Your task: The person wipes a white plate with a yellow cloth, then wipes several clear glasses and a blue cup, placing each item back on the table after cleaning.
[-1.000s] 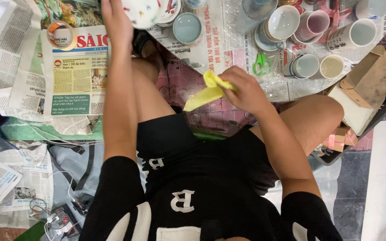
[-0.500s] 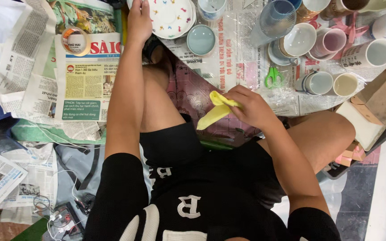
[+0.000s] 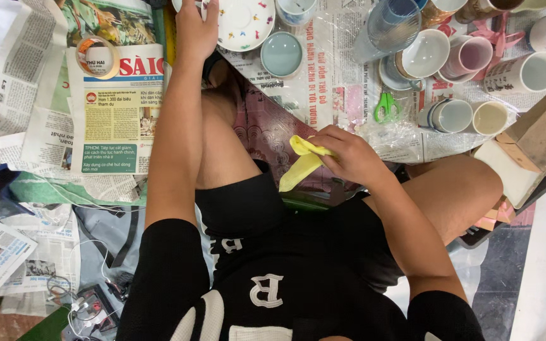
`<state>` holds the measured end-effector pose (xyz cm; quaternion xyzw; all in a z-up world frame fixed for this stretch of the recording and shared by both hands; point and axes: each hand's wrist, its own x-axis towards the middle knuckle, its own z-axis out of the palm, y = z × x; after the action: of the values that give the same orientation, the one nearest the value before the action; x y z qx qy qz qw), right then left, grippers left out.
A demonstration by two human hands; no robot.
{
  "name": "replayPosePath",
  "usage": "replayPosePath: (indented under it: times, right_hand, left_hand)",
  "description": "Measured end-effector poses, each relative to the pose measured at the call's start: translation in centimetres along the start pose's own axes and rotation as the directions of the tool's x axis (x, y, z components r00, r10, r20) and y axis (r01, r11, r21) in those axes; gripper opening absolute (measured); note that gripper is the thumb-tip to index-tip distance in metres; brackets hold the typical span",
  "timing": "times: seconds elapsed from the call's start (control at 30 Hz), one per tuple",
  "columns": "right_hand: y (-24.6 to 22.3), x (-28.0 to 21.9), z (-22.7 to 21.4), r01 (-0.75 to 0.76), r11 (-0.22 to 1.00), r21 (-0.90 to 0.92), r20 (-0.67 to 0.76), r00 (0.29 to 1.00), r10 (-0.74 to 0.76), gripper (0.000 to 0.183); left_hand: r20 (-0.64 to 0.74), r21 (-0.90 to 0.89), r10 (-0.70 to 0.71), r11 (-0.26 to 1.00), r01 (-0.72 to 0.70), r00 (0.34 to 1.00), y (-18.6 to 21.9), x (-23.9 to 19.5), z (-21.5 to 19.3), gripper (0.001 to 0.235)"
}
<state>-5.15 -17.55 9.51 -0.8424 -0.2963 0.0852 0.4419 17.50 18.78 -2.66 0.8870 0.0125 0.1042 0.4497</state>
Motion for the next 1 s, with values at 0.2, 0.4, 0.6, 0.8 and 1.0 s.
replayPosePath:
  times: [0.2,0.4,0.6,0.8,1.0]
  right_hand:
    - [0.1,-0.1,0.1,-0.005,1.0,0.004,-0.004,1.0,0.005,0.033]
    - [0.3,-0.1,0.2,0.018,1.0,-0.004,0.012,1.0,-0.018,0.033]
    - [0.6,-0.2,0.3,0.023,1.0,-0.02,-0.002,1.0,-0.023,0.036]
    - [0.2,-0.2,0.0,0.008,1.0,-0.024,-0.038,0.999,-0.009,0.036]
    - [0.9,-0.8,-1.5,-0.009,1.0,0.026,-0.247,0.969,0.015,0.024]
  left_hand:
    - [0.058,0.1,0.068,0.992,-0.073,0.996,0.7,-0.9,0.0,0.045]
    - [0.09,0.099,0.084,0.991,-0.093,0.992,0.4,-1.1,-0.1,0.047]
    - [0.077,0.139,-0.003,0.99,-0.008,0.997,0.2,-1.1,0.3,0.054]
    - [-0.141,0.276,0.042,0.961,-0.002,0.989,3.5,-2.0,-1.6,0.05]
    - [-0.227,0.032,0.432,0.899,-0.436,0.873,12.5,-5.5,-2.1,0.029]
